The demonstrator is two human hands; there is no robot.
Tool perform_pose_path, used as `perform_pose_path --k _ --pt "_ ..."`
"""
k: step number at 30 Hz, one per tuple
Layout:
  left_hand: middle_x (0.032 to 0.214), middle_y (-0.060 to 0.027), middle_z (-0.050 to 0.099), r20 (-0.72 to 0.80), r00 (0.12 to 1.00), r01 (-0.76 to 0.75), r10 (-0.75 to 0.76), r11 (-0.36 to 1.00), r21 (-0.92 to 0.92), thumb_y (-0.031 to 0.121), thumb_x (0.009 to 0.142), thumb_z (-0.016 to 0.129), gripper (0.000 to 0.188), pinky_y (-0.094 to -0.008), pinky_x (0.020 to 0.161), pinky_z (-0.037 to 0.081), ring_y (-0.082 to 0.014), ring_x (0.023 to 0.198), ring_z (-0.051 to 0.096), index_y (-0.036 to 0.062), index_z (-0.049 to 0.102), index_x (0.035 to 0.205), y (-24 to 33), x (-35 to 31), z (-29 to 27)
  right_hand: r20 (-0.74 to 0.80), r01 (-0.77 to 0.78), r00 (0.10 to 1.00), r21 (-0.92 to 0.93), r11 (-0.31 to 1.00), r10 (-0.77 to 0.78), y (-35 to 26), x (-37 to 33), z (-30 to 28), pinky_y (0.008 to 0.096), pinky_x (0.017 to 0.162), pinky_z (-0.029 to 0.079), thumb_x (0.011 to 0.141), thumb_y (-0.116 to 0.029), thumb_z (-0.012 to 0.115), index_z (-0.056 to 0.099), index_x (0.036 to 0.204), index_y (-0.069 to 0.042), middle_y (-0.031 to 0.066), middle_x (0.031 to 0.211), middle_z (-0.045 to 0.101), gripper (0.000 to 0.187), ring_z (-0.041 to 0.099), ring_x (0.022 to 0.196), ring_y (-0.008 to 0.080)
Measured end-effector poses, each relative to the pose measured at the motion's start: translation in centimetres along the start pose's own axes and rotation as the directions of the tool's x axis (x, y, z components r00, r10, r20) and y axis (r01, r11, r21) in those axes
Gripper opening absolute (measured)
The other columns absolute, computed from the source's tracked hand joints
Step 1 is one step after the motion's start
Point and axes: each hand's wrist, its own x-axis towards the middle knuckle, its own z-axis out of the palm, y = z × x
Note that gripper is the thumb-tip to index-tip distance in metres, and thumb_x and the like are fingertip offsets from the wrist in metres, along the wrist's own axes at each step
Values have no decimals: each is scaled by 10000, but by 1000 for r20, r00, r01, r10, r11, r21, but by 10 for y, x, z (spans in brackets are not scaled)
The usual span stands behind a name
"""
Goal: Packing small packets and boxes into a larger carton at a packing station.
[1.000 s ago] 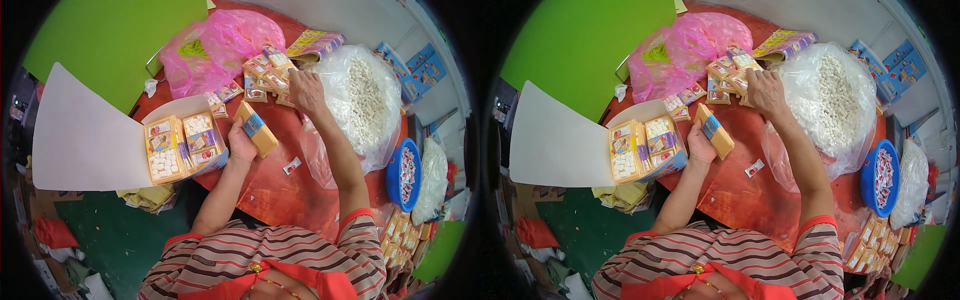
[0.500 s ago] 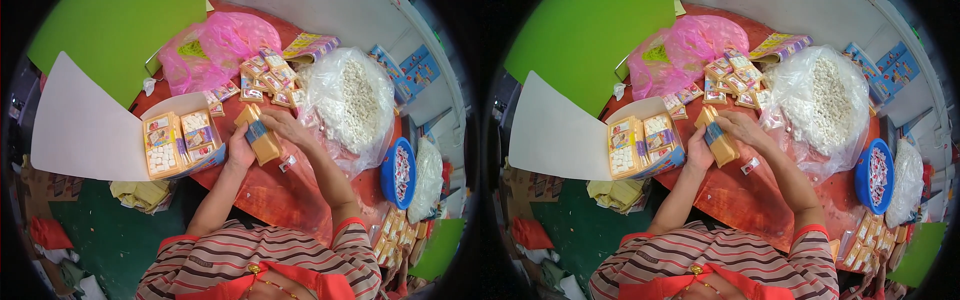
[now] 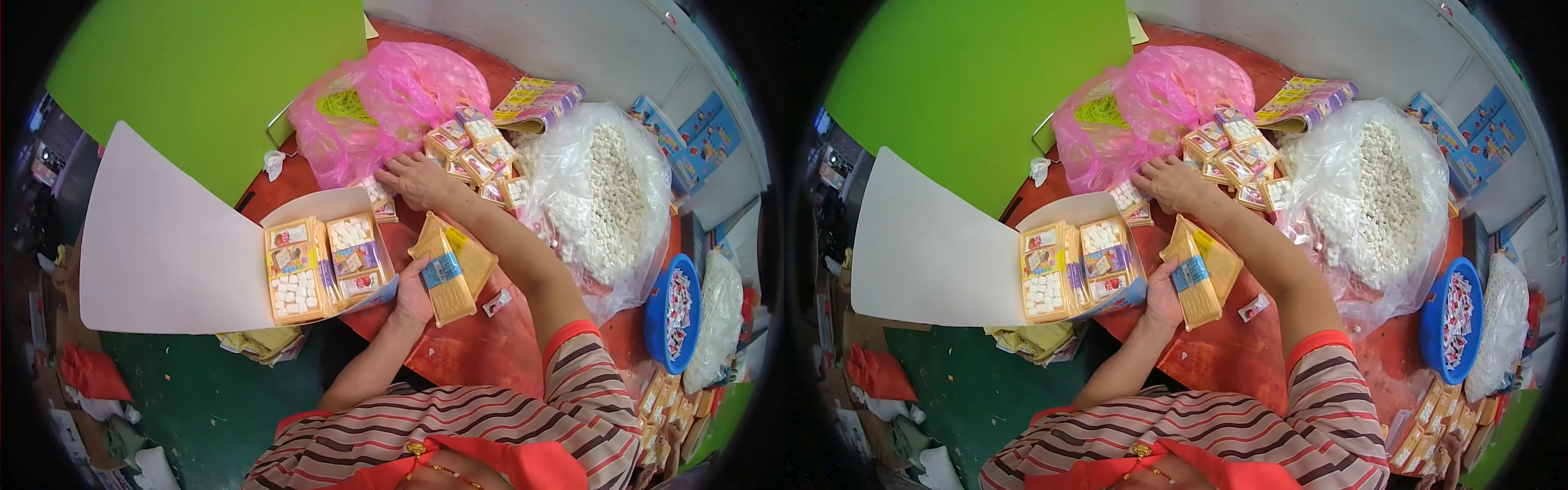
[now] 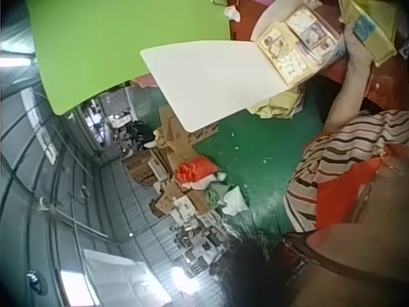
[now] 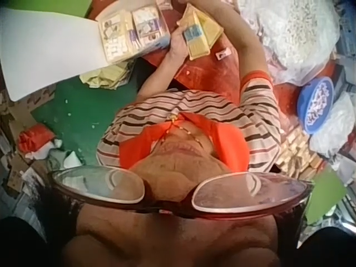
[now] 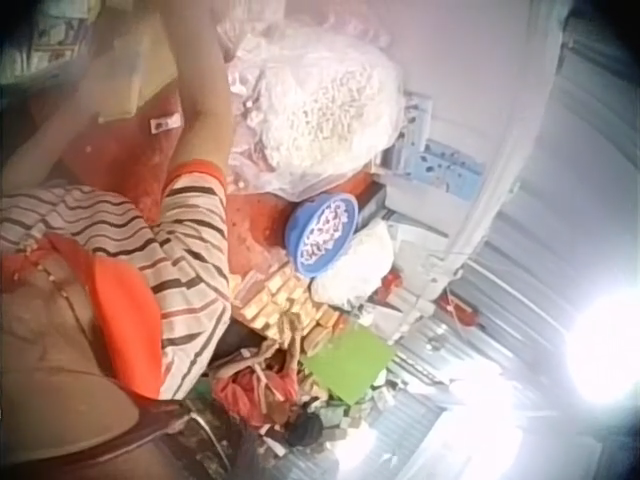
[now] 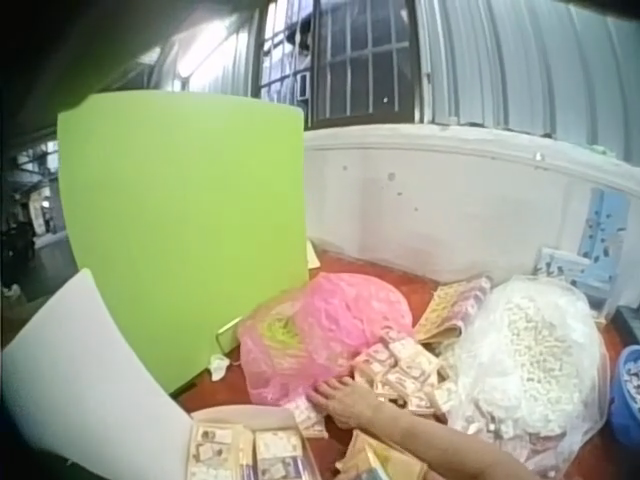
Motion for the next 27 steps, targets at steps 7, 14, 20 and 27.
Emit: perform_pose_path --k 7,14,20,27 --pt "1200 -133 611 37 996 -77 76 997 28 220 871 563 454 -477 995 436 -292 1097 588 56 505 1290 -1 1 4 -151 -164 969 187 968 194 2 -25 -47 401 810 466 812 -154 550 567 1013 -49 135 901 641 228 634 895 285" --pt "1263 -129 567 125 976 -197 181 972 131 249 875 589 548 -477 1031 403 -289 1171 541 102 425 1377 0 5 7 13 -337 834 803 491 551 11 -108 -71 369 752 477 752 -108 526 611 1124 19 211 896 657 402 641 843 294" --pt "1320 -125 530 83 974 -218 209 968 122 230 883 584 544 -486 1044 389 -290 1212 511 84 418 1380 0 6 7 308 -472 706 876 100 637 -28 -160 -79 283 844 457 760 -80 524 594 1168 34 70 1005 645 429 595 914 151" --pt "1252 -137 561 -6 989 -135 147 922 363 144 865 556 537 -387 982 447 -266 1129 563 39 411 1371 -9 1 15 261 -199 422 961 -192 868 -38 -216 -71 275 863 477 796 -31 515 571 1181 51 103 1036 648 397 624 940 169"
